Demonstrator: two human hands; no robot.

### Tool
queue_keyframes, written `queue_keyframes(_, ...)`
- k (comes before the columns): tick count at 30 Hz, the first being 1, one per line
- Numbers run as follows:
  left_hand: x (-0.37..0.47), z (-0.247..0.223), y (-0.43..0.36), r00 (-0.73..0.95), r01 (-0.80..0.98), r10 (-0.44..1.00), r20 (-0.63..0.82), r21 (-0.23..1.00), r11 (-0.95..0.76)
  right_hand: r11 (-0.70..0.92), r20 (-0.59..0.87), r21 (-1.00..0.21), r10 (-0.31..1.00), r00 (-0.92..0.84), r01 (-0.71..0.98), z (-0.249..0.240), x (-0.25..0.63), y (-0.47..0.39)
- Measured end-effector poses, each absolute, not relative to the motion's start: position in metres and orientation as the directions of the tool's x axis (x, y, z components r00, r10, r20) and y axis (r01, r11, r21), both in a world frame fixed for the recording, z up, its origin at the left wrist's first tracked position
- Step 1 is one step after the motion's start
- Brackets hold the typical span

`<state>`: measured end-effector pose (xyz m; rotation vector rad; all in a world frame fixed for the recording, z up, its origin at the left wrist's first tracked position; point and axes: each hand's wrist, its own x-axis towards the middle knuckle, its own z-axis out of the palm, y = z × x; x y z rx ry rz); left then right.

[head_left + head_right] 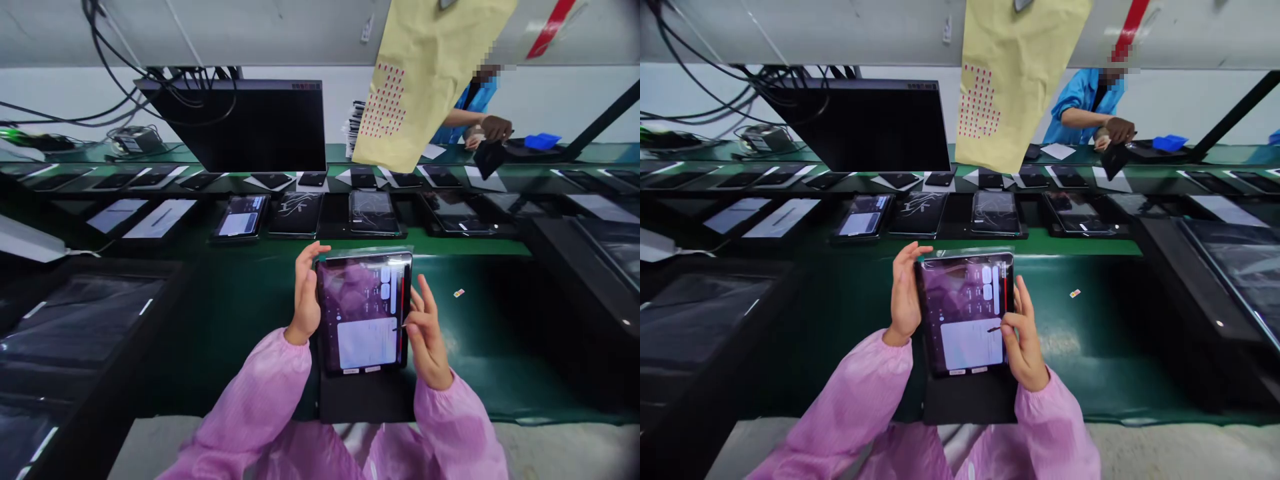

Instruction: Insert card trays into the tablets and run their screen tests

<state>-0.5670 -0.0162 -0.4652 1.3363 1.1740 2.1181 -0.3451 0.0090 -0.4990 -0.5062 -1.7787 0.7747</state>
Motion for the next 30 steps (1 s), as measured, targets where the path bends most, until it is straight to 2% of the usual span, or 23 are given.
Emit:
queue_keyframes(3, -0.565, -0.459, -0.018, -0.475, 0.229, 0.598, 0.645, 0.747, -0.624, 0.857, 0.748, -0.489, 0.507, -0.428, 0.161, -0.491, -0.344, 0.009)
queue_keyframes(5, -0.562, -0.454, -0.021, -0.448, 0.233, 0.581, 0.679, 0.717, -0.657, 0.891, 0.758, -0.355, 0.451, -0.472, 0.281, -0.484, -0.342, 0.006)
queue_keyframes(10, -0.567, -0.423, -0.03, -0.244, 0.167, 0.629, 0.739, 0.67, -0.723, 0.885, 0.772, -0.204, 0.408, -0.487, 0.418, -0.468, -0.339, -0.007)
queue_keyframes(12, -0.571, -0.398, -0.034, -0.075, 0.214, 0.687, 0.723, 0.684, -0.697, 0.884, 0.779, -0.177, 0.395, -0.488, 0.433, -0.465, -0.337, -0.013)
queue_keyframes(14, -0.574, -0.37, -0.037, 0.152, 0.338, 0.75, 0.644, 0.679, -0.652, 0.888, 0.782, -0.163, 0.382, -0.492, 0.43, -0.464, -0.334, -0.018)
queue_keyframes(17, -0.571, -0.329, -0.041, 0.472, 0.5, 0.762, 0.443, 0.577, -0.645, 0.896, 0.79, -0.16, 0.368, -0.491, 0.414, -0.464, -0.327, -0.026)
queue_keyframes(19, -0.565, -0.312, -0.041, 0.594, 0.55, 0.738, 0.321, 0.507, -0.664, 0.902, 0.794, -0.158, 0.358, -0.492, 0.401, -0.463, -0.322, -0.031)
queue_keyframes(23, -0.555, -0.3, -0.044, 0.669, 0.61, 0.714, 0.204, 0.398, -0.685, 0.915, 0.798, -0.159, 0.34, -0.498, 0.37, -0.459, -0.317, -0.038)
queue_keyframes(30, -0.548, -0.306, -0.05, 0.691, 0.605, 0.678, 0.253, 0.311, -0.733, 0.913, 0.768, -0.215, 0.377, -0.518, 0.345, -0.458, -0.31, -0.042)
